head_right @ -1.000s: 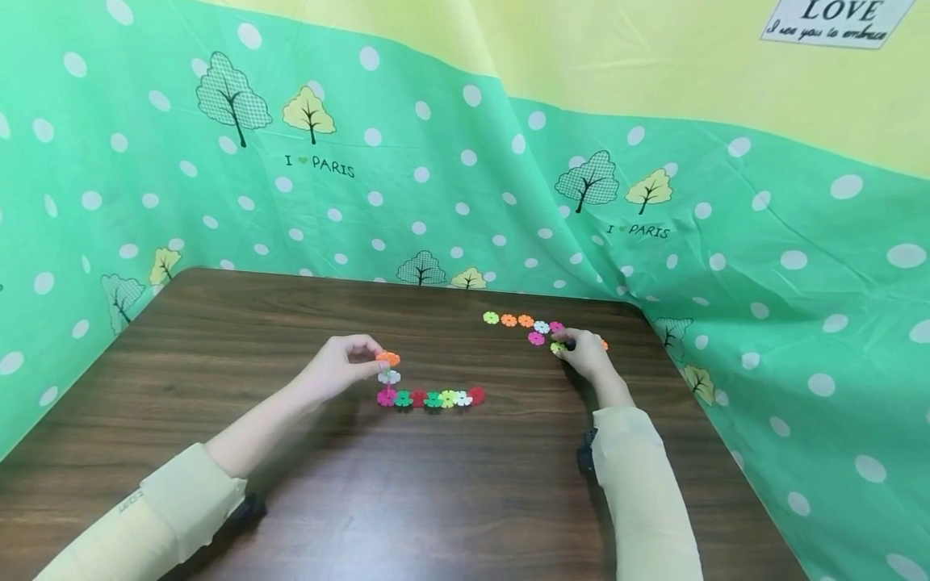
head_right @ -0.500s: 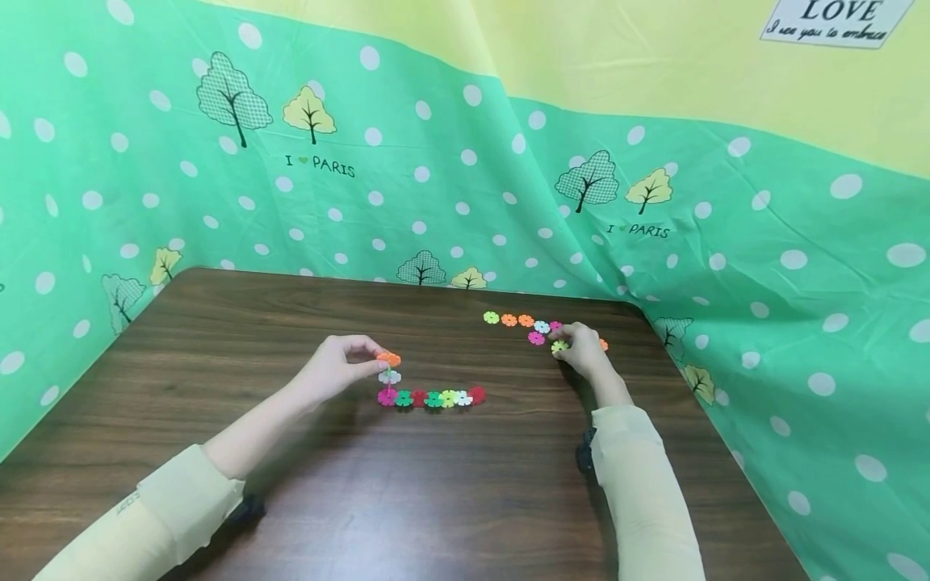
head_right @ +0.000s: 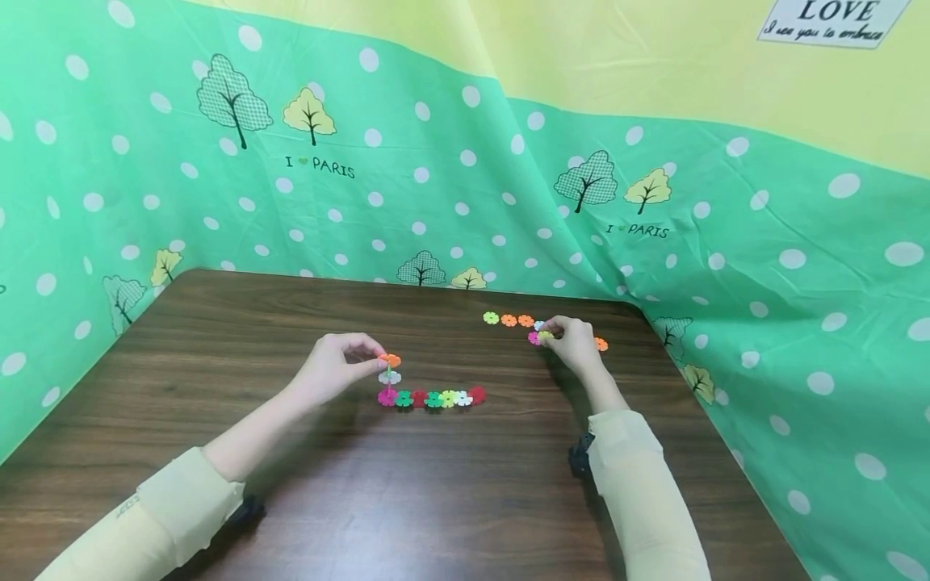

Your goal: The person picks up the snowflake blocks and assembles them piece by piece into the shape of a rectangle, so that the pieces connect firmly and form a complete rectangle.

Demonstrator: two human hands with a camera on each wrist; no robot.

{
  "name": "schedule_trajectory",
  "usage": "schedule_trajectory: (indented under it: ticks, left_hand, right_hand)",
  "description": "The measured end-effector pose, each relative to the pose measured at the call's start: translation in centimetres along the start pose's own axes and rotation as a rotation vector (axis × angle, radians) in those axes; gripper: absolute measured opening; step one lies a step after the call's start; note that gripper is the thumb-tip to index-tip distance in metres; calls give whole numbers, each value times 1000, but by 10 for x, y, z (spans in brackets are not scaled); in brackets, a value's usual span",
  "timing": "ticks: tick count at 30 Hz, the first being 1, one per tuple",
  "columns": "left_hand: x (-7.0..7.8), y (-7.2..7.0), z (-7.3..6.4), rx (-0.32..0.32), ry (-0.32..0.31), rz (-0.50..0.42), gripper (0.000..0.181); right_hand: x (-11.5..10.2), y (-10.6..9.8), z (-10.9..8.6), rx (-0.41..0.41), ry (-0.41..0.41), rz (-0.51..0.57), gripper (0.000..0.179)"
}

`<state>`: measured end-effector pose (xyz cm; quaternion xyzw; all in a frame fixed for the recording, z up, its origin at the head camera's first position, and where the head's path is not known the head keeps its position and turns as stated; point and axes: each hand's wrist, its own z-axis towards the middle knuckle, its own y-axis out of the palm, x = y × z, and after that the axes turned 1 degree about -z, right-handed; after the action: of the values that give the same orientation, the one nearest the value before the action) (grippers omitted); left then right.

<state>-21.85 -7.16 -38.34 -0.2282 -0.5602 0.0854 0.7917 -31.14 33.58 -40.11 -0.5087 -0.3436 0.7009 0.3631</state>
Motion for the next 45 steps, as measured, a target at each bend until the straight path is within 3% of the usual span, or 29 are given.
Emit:
schedule_trajectory:
  ticks: [11, 24, 31, 37, 45]
  left_hand:
    - [2, -1, 0, 12, 28, 7, 6]
    - [1, 0, 0, 17, 34, 27, 6]
    - [2, 0, 0, 12, 45, 31, 6]
    - [1, 1, -1, 17, 61, 32, 6]
    - [2, 2, 0, 23, 69, 36, 5]
  right_hand:
    - [-42, 3, -2, 65, -107, 155, 16]
    - [-102, 3, -14, 55, -115, 294, 20]
    - [-131, 4, -25, -3, -126, 488, 23]
    - [-168, -5, -43, -69, -136, 575, 21]
    - [-171, 19, -46, -205, -8, 742, 25]
